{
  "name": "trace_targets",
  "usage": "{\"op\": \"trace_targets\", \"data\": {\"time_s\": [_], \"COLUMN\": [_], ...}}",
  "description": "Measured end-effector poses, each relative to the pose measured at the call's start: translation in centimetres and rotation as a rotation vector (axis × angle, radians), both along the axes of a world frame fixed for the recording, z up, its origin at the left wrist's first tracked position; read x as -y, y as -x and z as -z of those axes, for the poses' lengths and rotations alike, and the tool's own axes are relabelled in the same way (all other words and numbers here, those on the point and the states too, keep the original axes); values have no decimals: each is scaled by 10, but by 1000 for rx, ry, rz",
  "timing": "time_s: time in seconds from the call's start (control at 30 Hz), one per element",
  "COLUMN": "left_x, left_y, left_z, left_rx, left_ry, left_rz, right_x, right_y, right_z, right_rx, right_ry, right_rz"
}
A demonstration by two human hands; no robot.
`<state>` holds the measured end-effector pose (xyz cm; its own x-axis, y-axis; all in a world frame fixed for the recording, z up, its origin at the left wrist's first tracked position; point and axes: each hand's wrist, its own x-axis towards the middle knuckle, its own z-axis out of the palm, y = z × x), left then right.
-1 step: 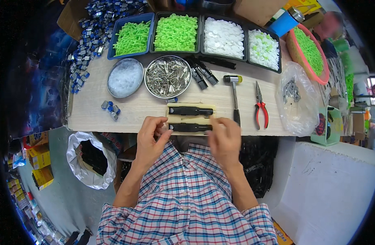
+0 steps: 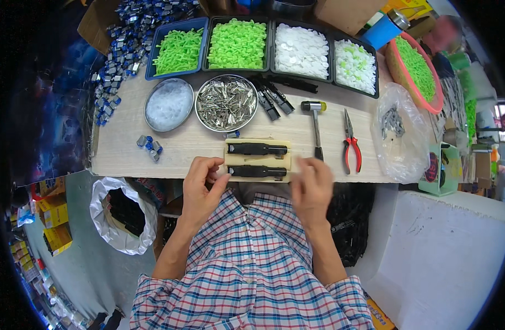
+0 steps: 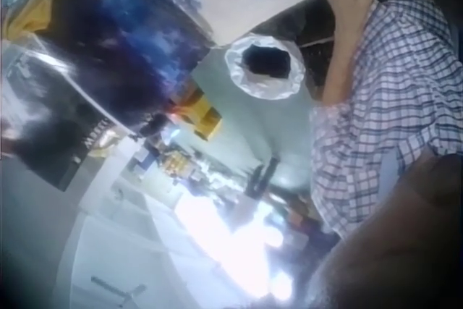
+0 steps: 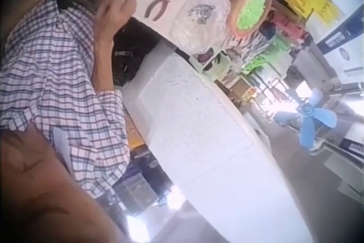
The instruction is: Assembling small plastic parts and stickers onto a small rectangular base.
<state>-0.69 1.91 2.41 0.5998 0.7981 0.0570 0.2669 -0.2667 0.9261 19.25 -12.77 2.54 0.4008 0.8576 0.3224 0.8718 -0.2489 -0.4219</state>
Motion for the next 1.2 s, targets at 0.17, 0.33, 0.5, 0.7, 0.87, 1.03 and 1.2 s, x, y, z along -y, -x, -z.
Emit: {"op": "trace_targets", "data": {"time_s": [0.17, 0.33, 0.5, 0.7, 0.87, 1.03, 1.2], "left_x": [2, 12, 25, 27, 28, 28, 30], "left_y": [-17, -49, -51, -54, -54, -55, -54], "left_z": [-16, -16, 28, 29, 35, 32, 36], "left_rx": [34, -218, -524, -474, -510, -525, -539], "left_ry": [-210, -645, -917, -847, -880, -874, -889], "left_rz": [36, 240, 237, 254, 240, 241, 206], "right_x": [32, 54, 81, 78, 78, 106, 109], "right_y": [-24, -3, 27, 29, 28, 45, 51], "right_z": [21, 3, -8, 3, 3, -8, -1], "right_rx": [109, -99, -359, -207, -325, -217, -340], "right_ry": [121, -72, 132, -13, 110, -33, 133], "right_rz": [331, 220, 125, 56, 92, 100, 83]}}
